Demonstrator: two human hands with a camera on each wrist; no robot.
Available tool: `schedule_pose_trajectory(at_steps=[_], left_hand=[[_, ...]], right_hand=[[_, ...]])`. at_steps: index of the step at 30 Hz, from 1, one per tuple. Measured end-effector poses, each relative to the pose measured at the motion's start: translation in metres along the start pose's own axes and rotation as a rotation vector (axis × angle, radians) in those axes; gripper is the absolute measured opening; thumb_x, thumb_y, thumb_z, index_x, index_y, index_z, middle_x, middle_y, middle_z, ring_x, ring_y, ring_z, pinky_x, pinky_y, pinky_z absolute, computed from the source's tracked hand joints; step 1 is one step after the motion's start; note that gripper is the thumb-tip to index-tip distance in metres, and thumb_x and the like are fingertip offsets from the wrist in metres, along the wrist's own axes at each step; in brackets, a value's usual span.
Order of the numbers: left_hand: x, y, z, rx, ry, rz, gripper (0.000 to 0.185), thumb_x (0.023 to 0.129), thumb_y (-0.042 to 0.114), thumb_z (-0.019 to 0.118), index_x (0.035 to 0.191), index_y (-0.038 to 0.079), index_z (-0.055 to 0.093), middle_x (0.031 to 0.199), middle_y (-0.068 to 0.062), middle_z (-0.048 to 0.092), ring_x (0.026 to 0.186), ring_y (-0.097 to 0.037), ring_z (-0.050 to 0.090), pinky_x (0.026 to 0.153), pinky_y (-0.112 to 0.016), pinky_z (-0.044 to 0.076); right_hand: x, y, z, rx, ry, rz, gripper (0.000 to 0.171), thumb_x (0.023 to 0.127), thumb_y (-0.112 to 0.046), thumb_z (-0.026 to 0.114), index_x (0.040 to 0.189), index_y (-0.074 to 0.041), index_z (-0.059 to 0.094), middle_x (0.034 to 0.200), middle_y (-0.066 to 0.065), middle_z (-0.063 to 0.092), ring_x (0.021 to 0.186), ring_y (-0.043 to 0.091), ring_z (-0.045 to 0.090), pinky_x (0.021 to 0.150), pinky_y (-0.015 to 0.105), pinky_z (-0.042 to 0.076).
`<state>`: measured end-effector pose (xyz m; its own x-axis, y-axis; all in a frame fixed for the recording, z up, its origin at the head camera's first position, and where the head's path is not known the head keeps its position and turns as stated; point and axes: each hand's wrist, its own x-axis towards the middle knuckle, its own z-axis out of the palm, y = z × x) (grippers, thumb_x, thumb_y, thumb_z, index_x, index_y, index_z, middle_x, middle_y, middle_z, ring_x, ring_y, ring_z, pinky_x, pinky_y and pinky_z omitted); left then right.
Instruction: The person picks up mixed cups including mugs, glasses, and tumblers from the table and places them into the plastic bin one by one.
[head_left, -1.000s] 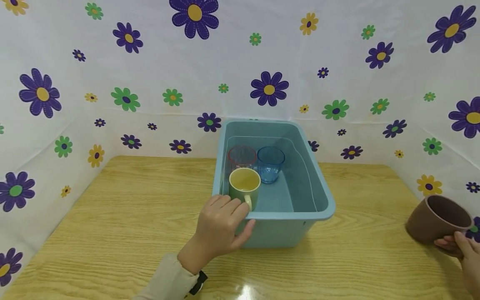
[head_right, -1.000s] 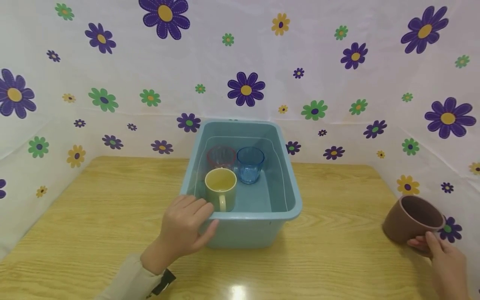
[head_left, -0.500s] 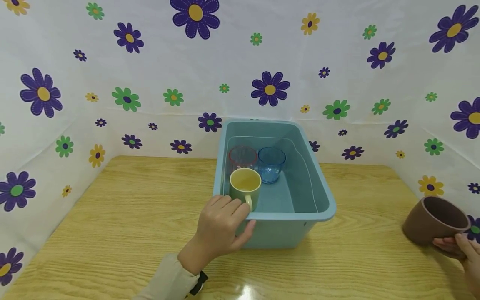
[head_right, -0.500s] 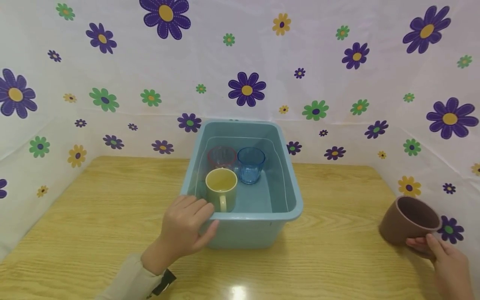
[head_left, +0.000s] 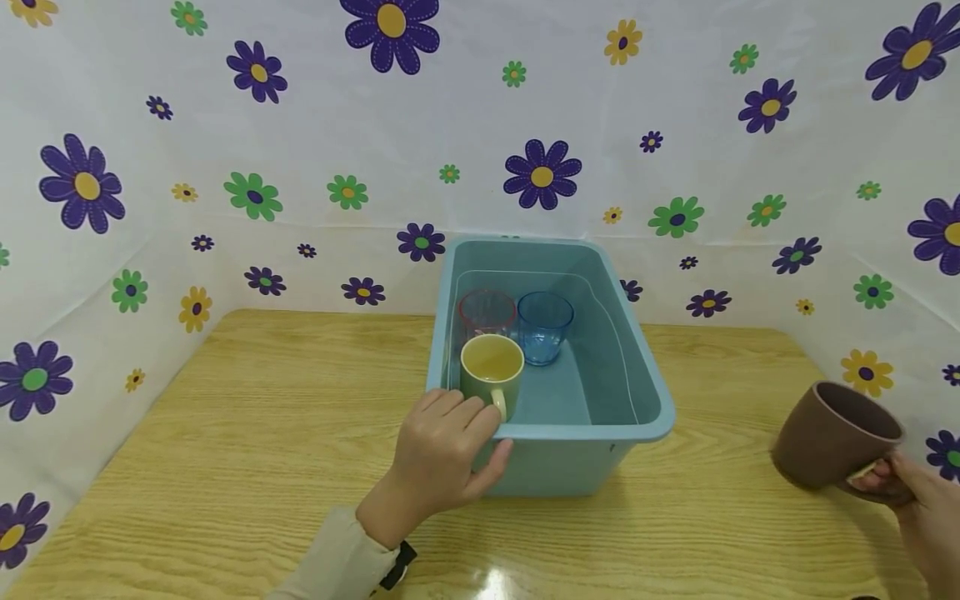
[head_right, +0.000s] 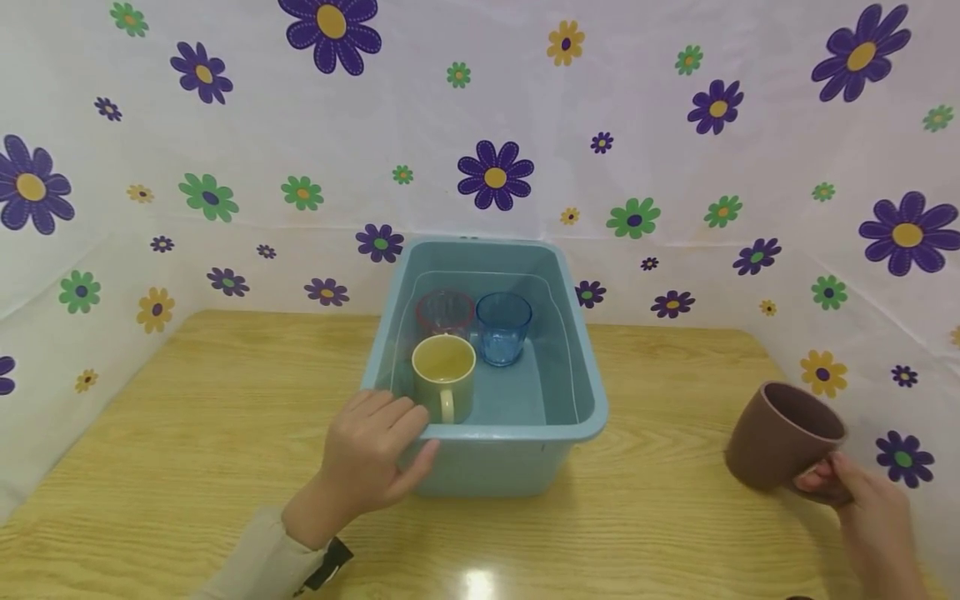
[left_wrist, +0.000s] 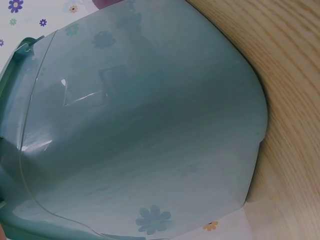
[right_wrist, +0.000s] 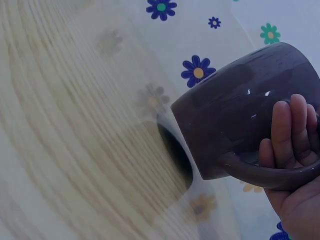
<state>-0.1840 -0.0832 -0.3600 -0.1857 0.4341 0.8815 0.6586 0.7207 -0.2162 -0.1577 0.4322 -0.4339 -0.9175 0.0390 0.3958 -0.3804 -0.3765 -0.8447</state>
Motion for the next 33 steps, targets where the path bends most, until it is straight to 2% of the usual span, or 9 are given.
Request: schedule_pose_trajectory(at_steps=[8, 12, 15, 19, 21, 23, 25, 33], left_hand=[[-0.001, 0.001, 0.0, -0.01, -0.009, -0.008, 0.038, 0.094, 0.032, 0.032, 0.069, 0.013, 0.053, 0.058, 0.004, 0.049, 0.052, -0.011, 0.044, 0.056, -0.026, 0.041], [-0.001, 0.001, 0.0, -0.015, -0.024, -0.018, 0.039, 0.094, 0.033, 0.032, 0.069, 0.013, 0.054, 0.058, 0.003, 0.05, 0.052, -0.012, 0.045, 0.057, -0.027, 0.041], [-0.001, 0.001, 0.0, -0.019, -0.025, -0.022, 0.039, 0.094, 0.033, 0.032, 0.068, 0.013, 0.053, 0.058, 0.003, 0.05, 0.052, -0.013, 0.045, 0.056, -0.027, 0.041], [-0.001, 0.001, 0.0, -0.019, -0.012, -0.016, 0.038, 0.094, 0.032, 0.033, 0.069, 0.013, 0.054, 0.058, 0.003, 0.05, 0.052, -0.012, 0.045, 0.056, -0.027, 0.04], [0.0, 0.001, 0.001, -0.018, -0.001, -0.012, 0.038, 0.094, 0.032, 0.033, 0.068, 0.013, 0.054, 0.058, 0.004, 0.05, 0.052, -0.012, 0.045, 0.056, -0.026, 0.04], [0.0, 0.0, 0.0, -0.017, 0.005, -0.01, 0.038, 0.094, 0.032, 0.033, 0.069, 0.013, 0.054, 0.058, 0.004, 0.05, 0.052, -0.012, 0.045, 0.055, -0.026, 0.04], [0.0, 0.0, 0.0, -0.016, 0.008, -0.01, 0.038, 0.094, 0.032, 0.033, 0.069, 0.013, 0.054, 0.057, 0.004, 0.05, 0.052, -0.012, 0.044, 0.055, -0.026, 0.04], [0.0, 0.0, 0.0, -0.015, 0.013, -0.009, 0.038, 0.094, 0.032, 0.033, 0.069, 0.013, 0.054, 0.057, 0.004, 0.049, 0.052, -0.012, 0.044, 0.056, -0.026, 0.04]], right_hand=[[0.013, -0.003, 0.017, -0.005, 0.023, 0.063, 0.031, 0.099, -0.011, 0.032, 0.089, 0.0, 0.06, 0.077, 0.005, 0.066, 0.071, 0.015, 0.066, 0.069, 0.022, 0.052], [0.022, -0.006, 0.024, -0.051, 0.065, 0.079, 0.027, 0.099, -0.014, 0.034, 0.091, -0.003, 0.057, 0.075, 0.001, 0.059, 0.065, 0.013, 0.057, 0.065, 0.023, 0.048], [0.029, -0.01, 0.034, -0.063, 0.081, 0.096, 0.022, 0.099, -0.016, 0.036, 0.093, -0.004, 0.054, 0.075, 0.0, 0.052, 0.058, 0.014, 0.043, 0.063, 0.024, 0.044], [0.037, -0.018, 0.054, 0.044, -0.001, 0.097, 0.025, 0.1, -0.011, 0.03, 0.092, -0.002, 0.051, 0.074, 0.001, 0.05, 0.054, 0.018, 0.021, 0.066, 0.026, 0.043], [0.04, -0.02, 0.064, 0.132, -0.064, 0.09, 0.03, 0.101, -0.009, 0.023, 0.091, 0.0, 0.05, 0.073, 0.002, 0.05, 0.055, 0.018, 0.015, 0.068, 0.027, 0.044], [0.045, -0.022, 0.072, 0.227, -0.118, 0.094, 0.035, 0.102, -0.008, 0.017, 0.092, 0.002, 0.049, 0.073, 0.005, 0.05, 0.054, 0.017, 0.013, 0.07, 0.028, 0.045], [0.049, -0.023, 0.078, 0.278, -0.154, 0.101, 0.036, 0.102, -0.009, 0.014, 0.094, 0.002, 0.048, 0.073, 0.005, 0.049, 0.053, 0.016, 0.011, 0.07, 0.028, 0.044], [0.068, -0.029, 0.097, 0.396, -0.222, 0.128, 0.037, 0.102, -0.014, 0.013, 0.097, 0.004, 0.045, 0.071, 0.007, 0.046, 0.051, 0.016, 0.009, 0.064, 0.032, 0.038]])
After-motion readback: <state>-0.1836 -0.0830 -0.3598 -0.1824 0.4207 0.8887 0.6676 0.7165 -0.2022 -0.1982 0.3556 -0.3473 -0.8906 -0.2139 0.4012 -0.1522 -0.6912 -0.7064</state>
